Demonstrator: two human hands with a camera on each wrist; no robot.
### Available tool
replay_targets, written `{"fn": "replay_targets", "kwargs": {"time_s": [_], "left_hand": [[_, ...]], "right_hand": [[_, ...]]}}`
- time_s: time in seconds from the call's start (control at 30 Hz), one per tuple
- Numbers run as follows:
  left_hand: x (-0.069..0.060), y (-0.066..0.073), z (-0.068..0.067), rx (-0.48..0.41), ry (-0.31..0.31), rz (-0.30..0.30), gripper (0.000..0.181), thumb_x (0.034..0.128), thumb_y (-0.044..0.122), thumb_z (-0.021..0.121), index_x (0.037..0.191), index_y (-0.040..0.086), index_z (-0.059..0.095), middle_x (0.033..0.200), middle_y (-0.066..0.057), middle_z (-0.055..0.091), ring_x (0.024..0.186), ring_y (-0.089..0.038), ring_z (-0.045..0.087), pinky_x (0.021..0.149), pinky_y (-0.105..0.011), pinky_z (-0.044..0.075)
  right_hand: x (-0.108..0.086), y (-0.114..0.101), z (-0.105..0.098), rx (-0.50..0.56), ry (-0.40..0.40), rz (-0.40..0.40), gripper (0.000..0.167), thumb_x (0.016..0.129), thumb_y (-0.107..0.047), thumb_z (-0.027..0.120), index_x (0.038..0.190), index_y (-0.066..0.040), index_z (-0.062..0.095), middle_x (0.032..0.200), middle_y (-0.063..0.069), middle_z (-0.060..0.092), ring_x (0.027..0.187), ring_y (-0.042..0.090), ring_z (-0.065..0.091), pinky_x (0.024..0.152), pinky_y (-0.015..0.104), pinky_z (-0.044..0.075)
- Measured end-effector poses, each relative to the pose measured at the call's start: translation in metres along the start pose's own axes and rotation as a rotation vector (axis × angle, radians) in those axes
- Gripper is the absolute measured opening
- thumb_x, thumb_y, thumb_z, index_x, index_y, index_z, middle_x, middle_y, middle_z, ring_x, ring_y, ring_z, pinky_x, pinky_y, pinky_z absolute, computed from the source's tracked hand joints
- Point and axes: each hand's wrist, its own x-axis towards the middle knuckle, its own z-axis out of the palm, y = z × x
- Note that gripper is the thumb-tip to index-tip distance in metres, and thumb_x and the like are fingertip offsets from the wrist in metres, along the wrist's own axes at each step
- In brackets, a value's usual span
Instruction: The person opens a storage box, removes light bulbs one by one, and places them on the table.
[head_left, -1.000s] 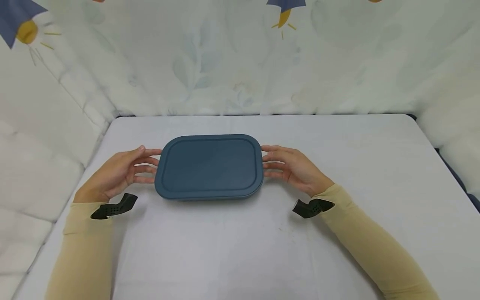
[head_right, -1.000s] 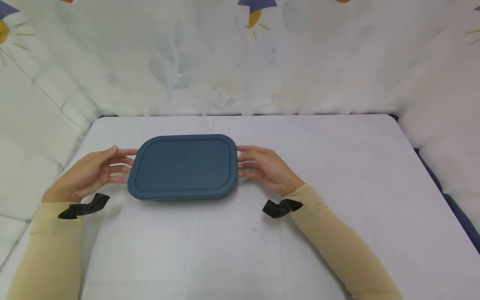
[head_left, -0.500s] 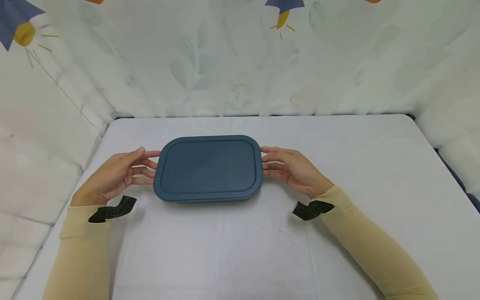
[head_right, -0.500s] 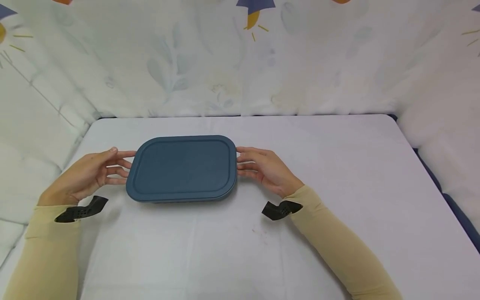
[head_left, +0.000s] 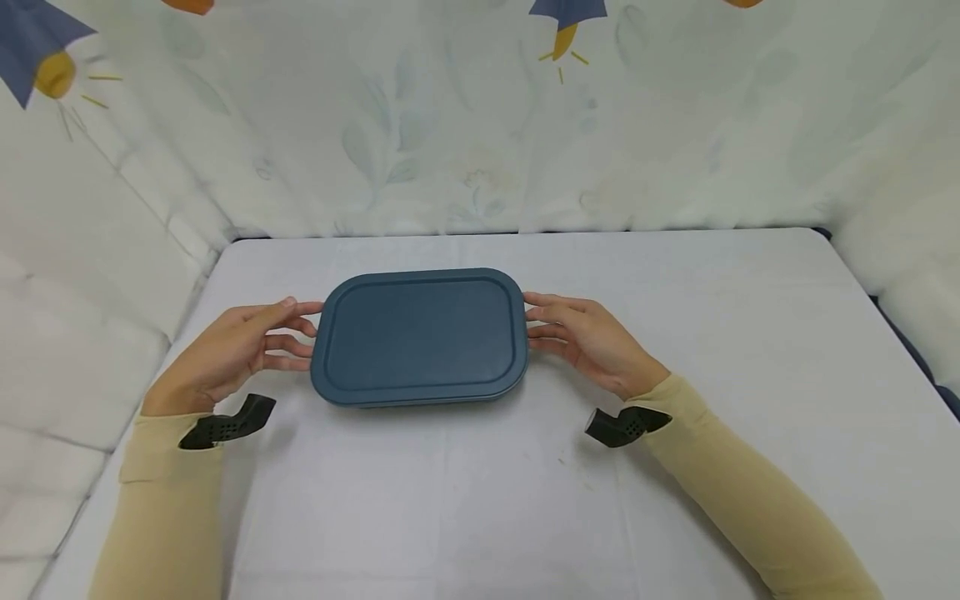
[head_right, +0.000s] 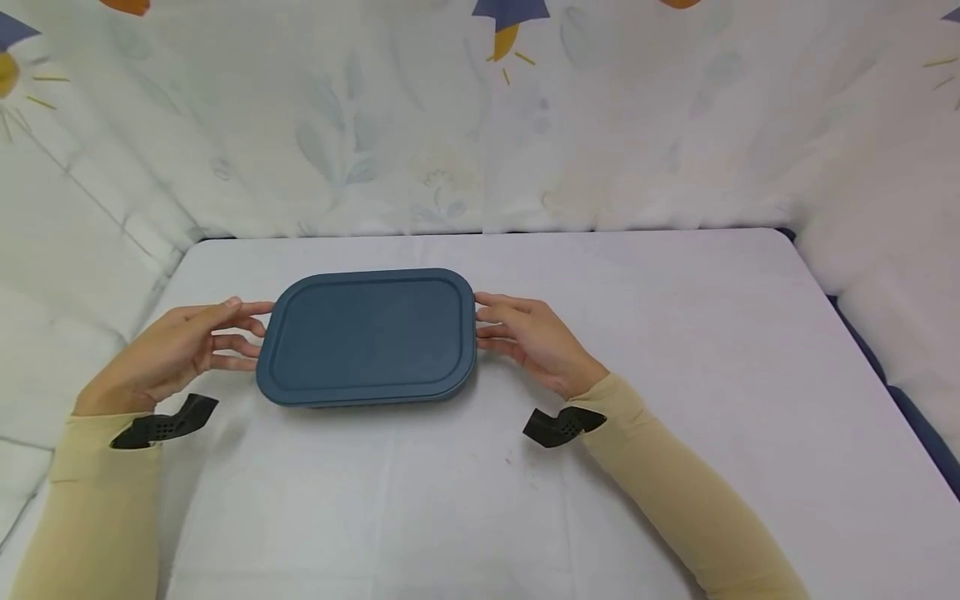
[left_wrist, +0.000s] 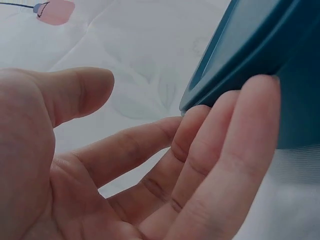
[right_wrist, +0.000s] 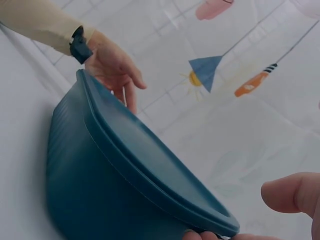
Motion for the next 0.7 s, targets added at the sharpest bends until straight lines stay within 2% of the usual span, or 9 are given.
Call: {"fn": "replay_targets", "kwargs": {"time_s": [0.1,0.17,0.37,0.5,0.6,0.7], "left_hand": [[-0.0003,0.0021,0.0008,0.044,0.022,-0.019,0.058,0.1071,0.042,0.049,0.149,0.002,0.049,0.105,0.0,0.066,0.093,-0.018,0.077,0.085,-0.034,0.063],[-0.0007,0.0031,0.0012,0.071,0.034,-0.03,0.06,0.1066,0.043,0.049,0.15,0.002,0.048,0.105,0.0,0.066,0.093,-0.018,0.077,0.085,-0.033,0.063],[-0.0007,0.0032,0.0013,0.06,0.023,-0.006,0.057,0.107,0.041,0.05,0.149,0.003,0.05,0.107,0.0,0.064,0.093,-0.016,0.076,0.085,-0.033,0.063],[-0.0014,0.0026,0.0001,0.024,0.016,0.016,0.05,0.1071,0.036,0.052,0.147,0.006,0.054,0.11,-0.001,0.064,0.093,-0.016,0.076,0.084,-0.034,0.063],[-0.0016,0.0032,0.0004,0.034,0.021,0.028,0.047,0.1071,0.033,0.052,0.147,0.01,0.055,0.114,0.0,0.064,0.096,-0.017,0.075,0.084,-0.035,0.063],[-0.0014,0.0041,0.0011,0.05,0.018,0.039,0.046,0.1075,0.03,0.052,0.149,0.011,0.055,0.118,0.0,0.064,0.099,-0.017,0.076,0.085,-0.035,0.063]], "right_hand": [[0.0,-0.0009,0.0008,-0.006,-0.005,-0.014,0.047,0.103,-0.016,0.055,0.148,-0.002,0.053,0.142,0.006,0.059,0.11,0.016,0.069,0.103,0.031,0.056],[0.0003,-0.0018,0.0012,-0.011,-0.009,-0.026,0.045,0.103,-0.015,0.054,0.146,-0.001,0.054,0.138,0.007,0.061,0.108,0.016,0.07,0.103,0.031,0.055],[-0.0003,-0.0056,0.0041,0.0,-0.014,-0.06,0.035,0.103,-0.013,0.054,0.13,0.008,0.061,0.125,0.002,0.069,0.107,0.016,0.071,0.103,0.033,0.056],[-0.0015,-0.0064,0.0044,0.012,-0.03,-0.056,0.043,0.101,-0.011,0.059,0.143,0.0,0.055,0.11,0.0,0.075,0.106,0.015,0.071,0.103,0.034,0.056],[-0.0023,-0.0062,0.0036,0.008,-0.042,-0.056,0.056,0.099,-0.011,0.062,0.153,-0.01,0.047,0.108,-0.001,0.075,0.106,0.015,0.07,0.105,0.036,0.055],[-0.0013,-0.0056,0.0016,0.0,-0.04,-0.056,0.061,0.097,-0.009,0.065,0.155,-0.013,0.046,0.114,0.001,0.071,0.103,0.014,0.07,0.105,0.036,0.055]]}}
